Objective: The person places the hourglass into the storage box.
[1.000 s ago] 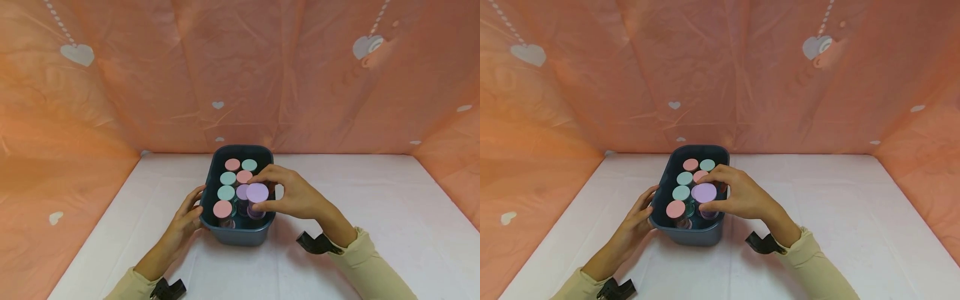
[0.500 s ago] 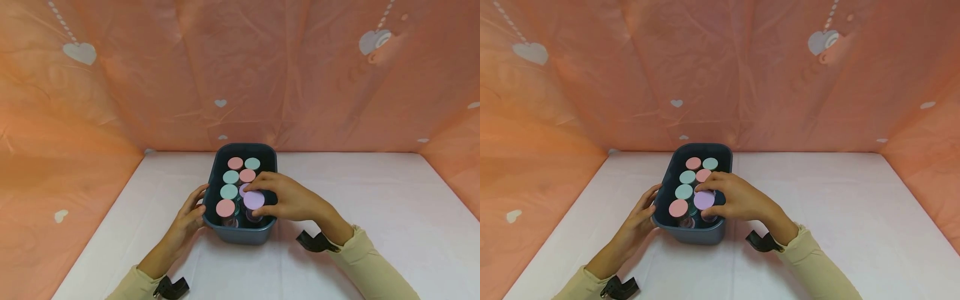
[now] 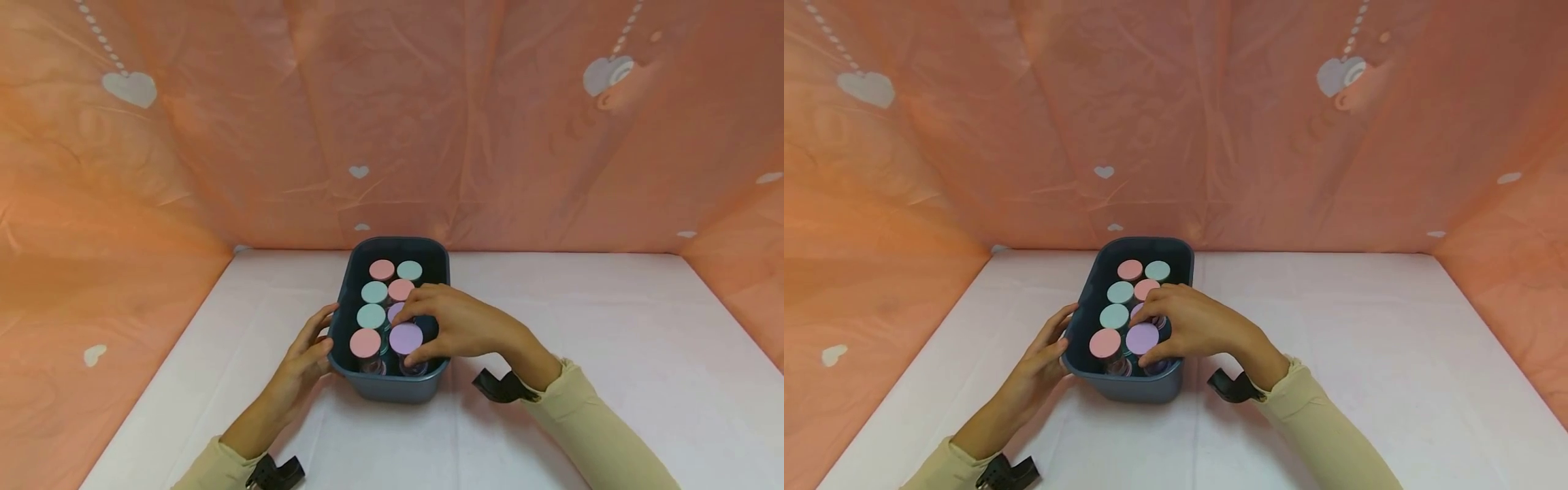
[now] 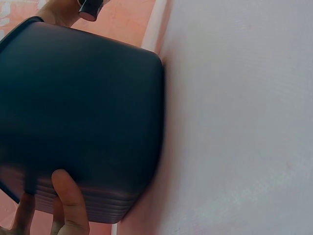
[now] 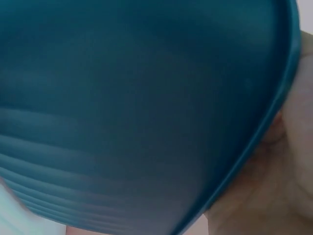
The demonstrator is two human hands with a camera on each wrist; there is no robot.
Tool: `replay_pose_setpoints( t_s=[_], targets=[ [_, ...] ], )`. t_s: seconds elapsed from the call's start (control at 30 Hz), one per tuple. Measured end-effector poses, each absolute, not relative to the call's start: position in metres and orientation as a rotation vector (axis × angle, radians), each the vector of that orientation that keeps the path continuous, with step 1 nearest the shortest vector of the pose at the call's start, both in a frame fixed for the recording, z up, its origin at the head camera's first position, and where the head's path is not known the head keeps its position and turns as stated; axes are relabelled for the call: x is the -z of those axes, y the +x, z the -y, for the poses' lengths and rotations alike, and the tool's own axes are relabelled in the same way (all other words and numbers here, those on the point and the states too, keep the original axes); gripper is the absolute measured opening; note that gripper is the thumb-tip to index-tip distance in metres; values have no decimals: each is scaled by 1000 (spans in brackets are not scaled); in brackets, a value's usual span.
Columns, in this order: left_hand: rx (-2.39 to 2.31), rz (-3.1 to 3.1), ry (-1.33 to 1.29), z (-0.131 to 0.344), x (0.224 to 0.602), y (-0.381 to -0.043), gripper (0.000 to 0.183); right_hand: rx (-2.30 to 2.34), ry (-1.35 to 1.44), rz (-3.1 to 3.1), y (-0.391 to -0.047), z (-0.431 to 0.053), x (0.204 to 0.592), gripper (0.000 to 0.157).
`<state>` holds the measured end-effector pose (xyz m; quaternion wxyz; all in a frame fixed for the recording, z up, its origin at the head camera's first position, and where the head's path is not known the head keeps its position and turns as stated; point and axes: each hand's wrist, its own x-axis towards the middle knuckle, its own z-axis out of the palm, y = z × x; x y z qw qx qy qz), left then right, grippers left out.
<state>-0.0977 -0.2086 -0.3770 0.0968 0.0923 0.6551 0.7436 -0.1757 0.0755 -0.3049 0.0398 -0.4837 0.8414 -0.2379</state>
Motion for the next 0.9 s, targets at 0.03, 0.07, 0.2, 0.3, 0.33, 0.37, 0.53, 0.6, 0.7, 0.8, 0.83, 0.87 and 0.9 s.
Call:
replay_pose_setpoints(
  t_s=[0.03,0.07,0.2,0.3,0.33,0.37,0.53,0.6,0.7,0.8,0.83,0.87,0.9],
  targets=[
    [-2202,-1939,274,209,377,-98,49,717,-1482,-2576,-176,-75,304,47],
    [-2201,-1937,278,209,377,-98,49,705,-1483,-2574,-176,-74,304,47],
    [-2201,-1931,293,208,378,-99,49,665,-1491,-2571,-177,-71,302,45],
    [-2201,-1931,302,208,378,-99,49,648,-1504,-2559,-177,-71,301,45],
    [-2200,-1930,305,208,378,-99,49,642,-1511,-2556,-177,-70,301,46],
    [-2199,-1930,304,208,378,-99,49,639,-1521,-2548,-177,-70,301,46],
    [-2199,-1935,301,209,378,-98,48,595,-1644,-2534,-179,-66,301,46],
    [-2204,-1934,306,209,378,-98,48,569,-1676,-2534,-180,-64,300,46],
    [-2207,-1929,322,210,379,-98,48,529,-1670,-2536,-181,-61,299,46],
    [-2209,-1928,335,210,380,-98,49,489,-1657,-2541,-181,-58,298,46],
    [-2211,-1927,337,211,380,-98,49,480,-1655,-2541,-182,-57,298,46],
    [-2212,-1927,337,211,380,-98,49,470,-1652,-2541,-181,-57,297,46],
    [-2213,-1928,337,211,380,-98,49,465,-1652,-2538,-181,-56,297,46]
  ],
)
